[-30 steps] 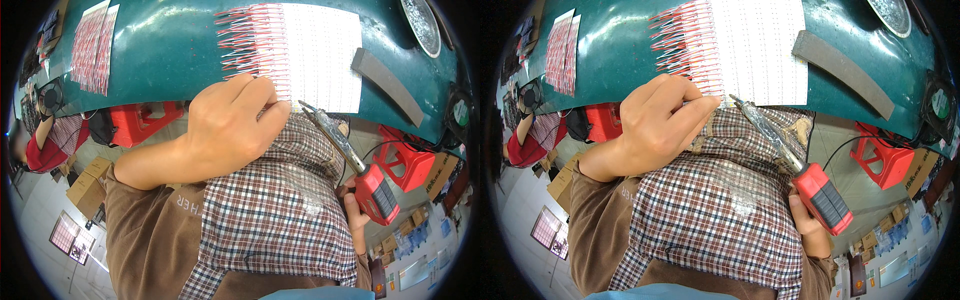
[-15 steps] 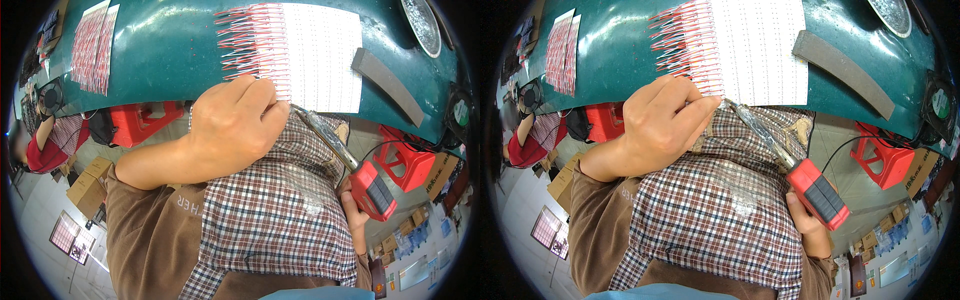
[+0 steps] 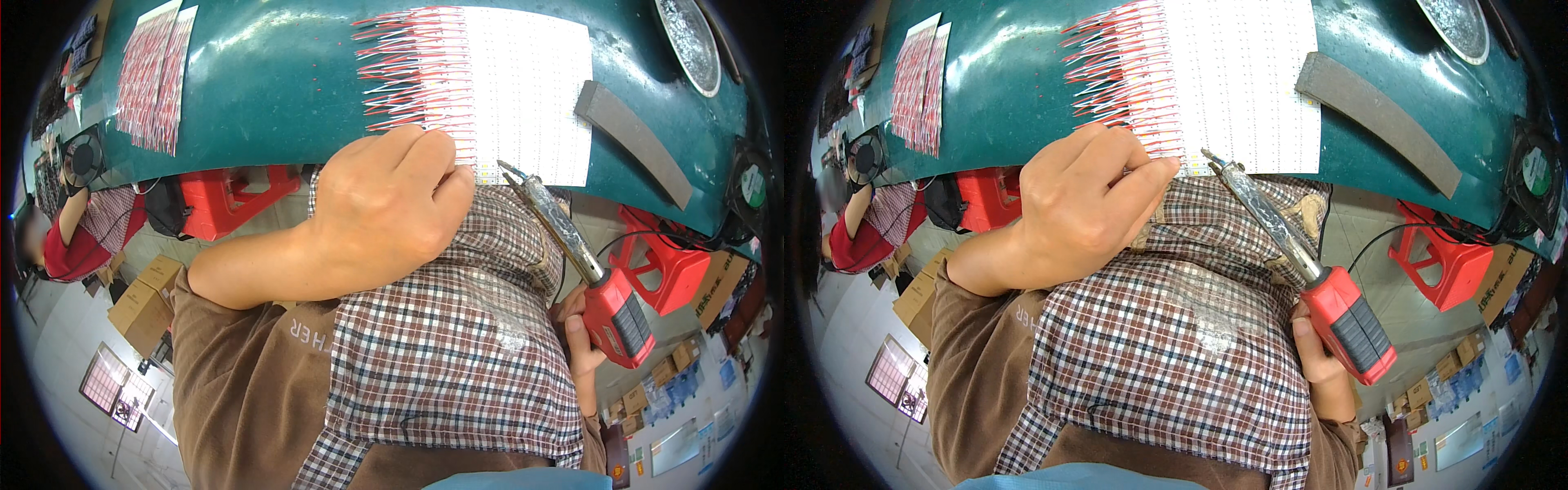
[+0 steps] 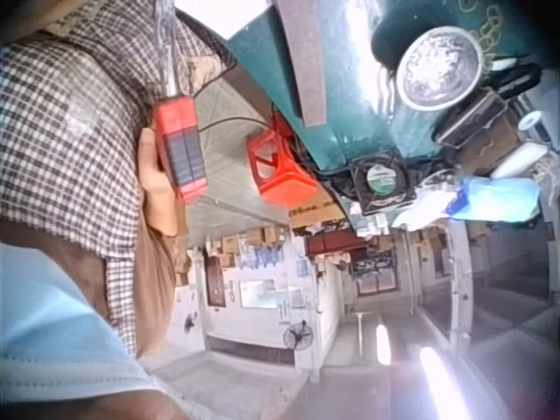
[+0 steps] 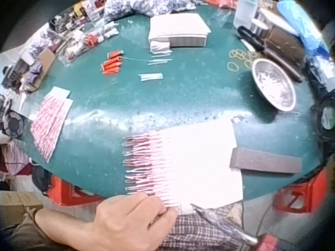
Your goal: The person solders electrical wires onto small circuit boards using a soldering iron.
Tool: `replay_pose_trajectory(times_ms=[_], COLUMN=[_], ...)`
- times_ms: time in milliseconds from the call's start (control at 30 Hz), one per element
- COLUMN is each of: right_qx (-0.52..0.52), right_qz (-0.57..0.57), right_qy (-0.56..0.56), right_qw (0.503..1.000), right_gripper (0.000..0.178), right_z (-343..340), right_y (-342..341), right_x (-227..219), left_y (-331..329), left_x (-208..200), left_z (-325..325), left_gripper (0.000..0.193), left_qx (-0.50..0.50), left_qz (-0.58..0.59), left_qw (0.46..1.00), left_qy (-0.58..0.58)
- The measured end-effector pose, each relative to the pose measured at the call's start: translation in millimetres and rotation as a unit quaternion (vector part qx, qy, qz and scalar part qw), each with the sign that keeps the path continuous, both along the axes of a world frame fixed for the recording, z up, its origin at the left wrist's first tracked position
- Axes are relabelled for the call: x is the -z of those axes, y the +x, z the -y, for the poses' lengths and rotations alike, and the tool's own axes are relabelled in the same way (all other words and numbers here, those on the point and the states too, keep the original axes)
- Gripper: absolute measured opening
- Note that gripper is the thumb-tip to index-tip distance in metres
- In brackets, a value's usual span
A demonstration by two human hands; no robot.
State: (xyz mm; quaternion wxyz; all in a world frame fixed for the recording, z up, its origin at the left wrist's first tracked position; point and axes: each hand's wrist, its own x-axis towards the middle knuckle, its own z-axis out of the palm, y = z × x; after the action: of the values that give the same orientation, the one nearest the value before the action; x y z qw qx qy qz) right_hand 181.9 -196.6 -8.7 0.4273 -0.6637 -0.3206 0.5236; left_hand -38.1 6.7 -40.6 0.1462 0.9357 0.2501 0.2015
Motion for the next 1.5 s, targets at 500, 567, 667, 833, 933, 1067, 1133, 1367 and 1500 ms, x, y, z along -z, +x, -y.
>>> replay_pose_trajectory(times_ms=[500,567,667,833,933,1067,1133,1367,1500], right_qx=[0.025,0.025,0.039,0.006,-0.003,-0.011,-0.006,0.039,0.026], right_qz=[-0.017,-0.001,0.026,-0.016,0.021,0.006,0.006,0.047,0.092], right_qy=[0.013,0.016,0.005,0.016,-0.013,0.001,0.012,0.001,0.031], right_qw=[0.999,1.0,0.999,1.0,1.0,1.0,1.0,0.998,0.995], right_gripper=[0.017,0.016,0.015,0.018,0.017,0.017,0.016,0.013,0.015], right_z=[7,4,10,9,10,5,4,8,13], right_y=[4,2,0,4,4,4,2,-2,-2], right_x=[9,7,12,9,7,3,4,10,16], left_y=[-28,-39,-41,-17,-2,-11,-12,-8,-7], left_x=[-23,-16,-15,-41,-41,-9,-12,8,11], left_z=[-159,-182,-190,-136,-97,-49,-22,1,3], left_gripper=[0.017,0.017,0.017,0.022,0.014,0.017,0.023,0.025,0.024], left_qx=[-0.309,-0.319,-0.309,-0.313,-0.23,0.006,0.015,0.005,-0.002], left_qz=[0.003,-0.009,-0.069,0.003,-0.009,0.069,0.046,0.049,0.057], left_qw=[0.951,0.946,0.915,0.94,0.963,0.997,0.997,0.997,0.997], left_qy=[-0.005,-0.051,-0.25,-0.134,-0.142,0.021,-0.059,-0.065,-0.06])
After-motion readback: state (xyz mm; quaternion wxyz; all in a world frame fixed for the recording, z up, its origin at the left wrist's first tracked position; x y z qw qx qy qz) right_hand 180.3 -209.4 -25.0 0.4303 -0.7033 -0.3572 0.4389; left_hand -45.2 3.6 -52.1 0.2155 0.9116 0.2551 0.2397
